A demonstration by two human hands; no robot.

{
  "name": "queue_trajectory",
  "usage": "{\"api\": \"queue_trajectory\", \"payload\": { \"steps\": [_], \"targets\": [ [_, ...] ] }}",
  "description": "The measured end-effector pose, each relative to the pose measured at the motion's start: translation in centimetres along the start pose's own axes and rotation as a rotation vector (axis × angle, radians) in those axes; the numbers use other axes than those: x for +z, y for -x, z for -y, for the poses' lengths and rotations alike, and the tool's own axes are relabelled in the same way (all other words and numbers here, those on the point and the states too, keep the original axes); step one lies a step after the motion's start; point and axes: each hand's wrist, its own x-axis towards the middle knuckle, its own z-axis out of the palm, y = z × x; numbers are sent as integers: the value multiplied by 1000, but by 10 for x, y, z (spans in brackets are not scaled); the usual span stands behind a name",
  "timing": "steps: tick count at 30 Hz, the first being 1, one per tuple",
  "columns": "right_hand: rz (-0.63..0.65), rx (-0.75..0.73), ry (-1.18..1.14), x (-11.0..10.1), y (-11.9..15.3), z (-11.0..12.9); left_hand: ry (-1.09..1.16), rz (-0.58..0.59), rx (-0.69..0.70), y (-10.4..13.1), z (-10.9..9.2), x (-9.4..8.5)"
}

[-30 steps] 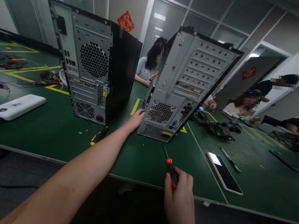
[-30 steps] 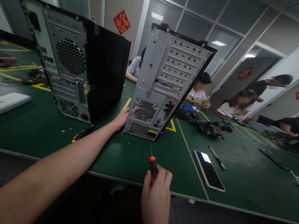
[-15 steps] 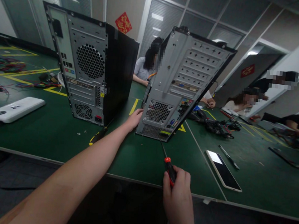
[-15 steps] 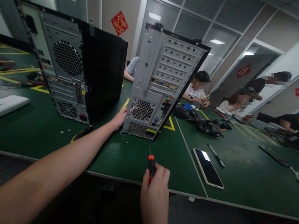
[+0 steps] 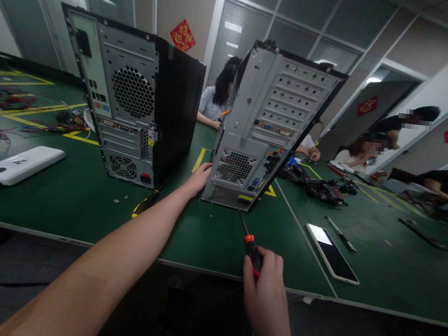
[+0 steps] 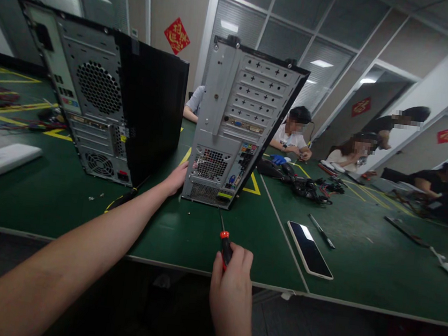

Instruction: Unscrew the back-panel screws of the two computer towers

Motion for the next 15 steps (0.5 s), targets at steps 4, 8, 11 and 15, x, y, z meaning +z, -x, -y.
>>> {"api": "queue_trajectory", "payload": {
  "steps": [4, 8, 11, 15],
  "targets": [
    [-11, -13, 3, 0, 0, 0, 17, 0, -52, 1, -1, 0],
    [-16, -4, -2, 1, 1, 1, 26, -1, -43, 1, -1, 0],
    [3, 18, -11, 1, 0, 1, 6, -16, -41, 0, -1, -1],
    [13, 15, -15, 0, -1, 0, 15, -1, -24, 0, -1, -1]
  ]
}}
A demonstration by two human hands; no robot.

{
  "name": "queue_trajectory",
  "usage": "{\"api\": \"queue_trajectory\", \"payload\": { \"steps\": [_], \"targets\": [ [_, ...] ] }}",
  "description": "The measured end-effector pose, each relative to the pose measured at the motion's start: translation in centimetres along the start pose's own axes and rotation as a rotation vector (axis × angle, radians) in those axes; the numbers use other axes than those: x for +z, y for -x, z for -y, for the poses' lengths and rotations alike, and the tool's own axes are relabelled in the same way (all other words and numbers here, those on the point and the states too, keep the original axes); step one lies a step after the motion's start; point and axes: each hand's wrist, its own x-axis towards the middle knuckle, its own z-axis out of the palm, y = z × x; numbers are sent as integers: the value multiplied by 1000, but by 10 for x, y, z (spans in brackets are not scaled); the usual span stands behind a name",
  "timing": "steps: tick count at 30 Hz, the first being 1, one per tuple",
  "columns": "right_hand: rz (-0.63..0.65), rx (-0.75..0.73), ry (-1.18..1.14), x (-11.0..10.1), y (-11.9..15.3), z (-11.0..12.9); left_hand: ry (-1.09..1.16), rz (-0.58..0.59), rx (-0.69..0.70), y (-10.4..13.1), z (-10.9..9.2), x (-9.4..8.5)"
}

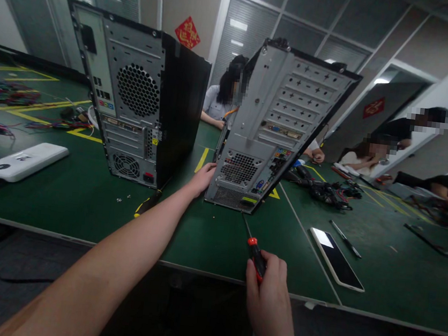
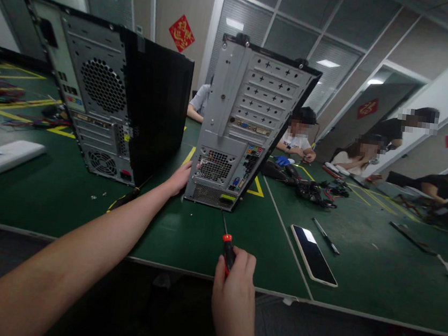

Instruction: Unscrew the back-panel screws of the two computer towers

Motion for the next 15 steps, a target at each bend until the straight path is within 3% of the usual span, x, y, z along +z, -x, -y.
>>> {"api": "queue_trajectory", "payload": {
  "steps": [6, 15],
  "targets": [
    [-12, -48, 3, 1, 1, -5, -8, -10, -10, -2, 2, 1],
    [-2, -2, 7, 0, 0, -1, -11, -5, -3, 0, 0, 1]
  ]
}}
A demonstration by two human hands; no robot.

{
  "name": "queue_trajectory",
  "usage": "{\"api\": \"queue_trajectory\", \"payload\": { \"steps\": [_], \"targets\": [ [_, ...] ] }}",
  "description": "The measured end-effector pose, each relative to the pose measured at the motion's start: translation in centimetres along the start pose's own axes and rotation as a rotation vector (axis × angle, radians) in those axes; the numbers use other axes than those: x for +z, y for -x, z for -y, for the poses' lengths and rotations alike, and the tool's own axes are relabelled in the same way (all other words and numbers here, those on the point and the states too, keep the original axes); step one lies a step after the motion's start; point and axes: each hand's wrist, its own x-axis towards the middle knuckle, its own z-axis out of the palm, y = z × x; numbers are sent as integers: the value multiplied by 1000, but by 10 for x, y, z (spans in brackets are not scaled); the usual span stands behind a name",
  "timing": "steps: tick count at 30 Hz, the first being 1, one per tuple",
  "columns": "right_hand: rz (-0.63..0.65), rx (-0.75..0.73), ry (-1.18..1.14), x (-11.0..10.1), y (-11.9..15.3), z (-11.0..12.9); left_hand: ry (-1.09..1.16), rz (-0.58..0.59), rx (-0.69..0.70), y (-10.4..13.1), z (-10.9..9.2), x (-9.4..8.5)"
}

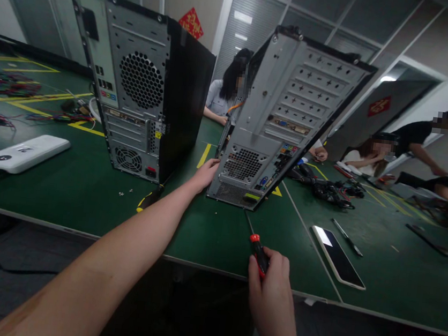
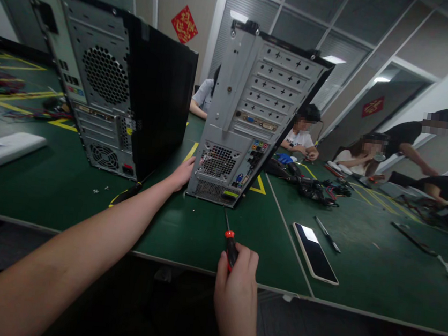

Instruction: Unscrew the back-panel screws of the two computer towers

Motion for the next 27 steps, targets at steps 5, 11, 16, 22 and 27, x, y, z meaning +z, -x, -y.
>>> {"api": "queue_trajectory", "payload": {
  "steps": [5, 11, 16, 22, 27],
  "targets": [
    [8, -6, -7, 0, 1, 0, -35, -12, -10, 3, -6, -1],
    [-7, -9, 16, 3, 3, -2, -17, -22, -41, 5, -8, 1],
    [-28, -26, 32, 6, 3, -5, -6, -24, -3, 4, -5, 2],
    [5, -45, 46, 4, -1, -3, -7, -7, 11, 1, 0, 2],
    [29, -11, 110, -2, -3, 2, -33, -15, 12, 4, -5, 1]
  ]
}}
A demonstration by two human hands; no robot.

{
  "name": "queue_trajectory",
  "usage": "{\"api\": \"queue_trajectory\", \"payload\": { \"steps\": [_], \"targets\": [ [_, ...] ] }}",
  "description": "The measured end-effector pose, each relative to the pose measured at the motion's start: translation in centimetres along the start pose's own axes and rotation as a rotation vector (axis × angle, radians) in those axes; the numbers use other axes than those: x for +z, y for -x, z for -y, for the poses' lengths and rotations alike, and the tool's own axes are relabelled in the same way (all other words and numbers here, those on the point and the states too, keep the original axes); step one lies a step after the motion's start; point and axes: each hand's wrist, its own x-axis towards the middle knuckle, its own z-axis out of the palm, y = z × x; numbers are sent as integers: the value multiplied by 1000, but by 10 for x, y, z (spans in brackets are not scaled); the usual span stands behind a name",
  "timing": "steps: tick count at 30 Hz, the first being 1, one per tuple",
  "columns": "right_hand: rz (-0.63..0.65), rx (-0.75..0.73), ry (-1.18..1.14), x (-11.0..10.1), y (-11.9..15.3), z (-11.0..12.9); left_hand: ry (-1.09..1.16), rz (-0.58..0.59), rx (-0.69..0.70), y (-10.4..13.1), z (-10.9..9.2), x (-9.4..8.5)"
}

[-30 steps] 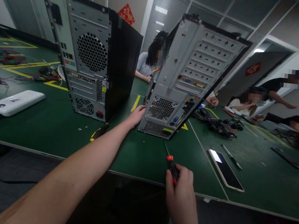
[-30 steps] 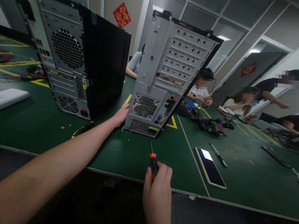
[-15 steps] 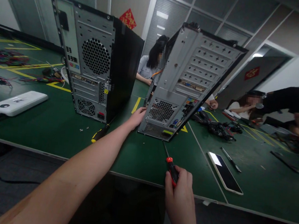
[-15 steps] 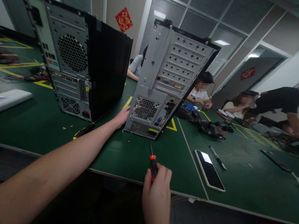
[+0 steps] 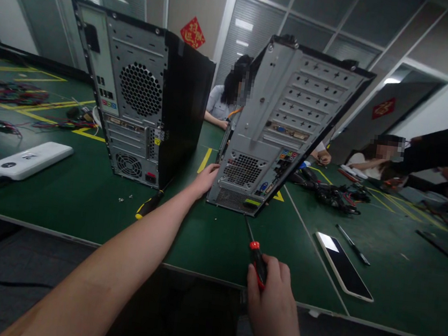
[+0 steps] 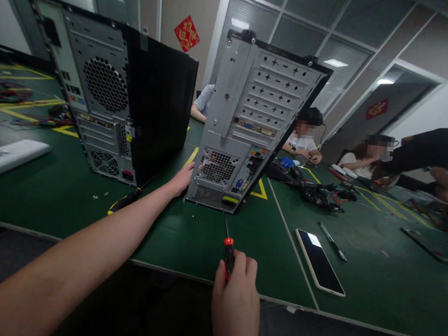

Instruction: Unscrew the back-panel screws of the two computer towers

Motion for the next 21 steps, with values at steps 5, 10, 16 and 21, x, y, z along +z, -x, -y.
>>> {"api": "queue_trajectory", "payload": {
  "steps": [5, 10, 16, 21],
  "targets": [
    [-38, 8, 9, -1, 1, 2, 8, 15, -22, 0, -1, 0],
    [-82, 7, 3, 5, 3, -1, -15, 3, -50, 1, -1, 0],
    [-115, 12, -4, 8, 7, 1, -30, -24, -33, 7, -7, 1],
    [-93, -63, -30, 5, 6, -3, -12, -14, -11, 6, -7, 2]
  ]
}}
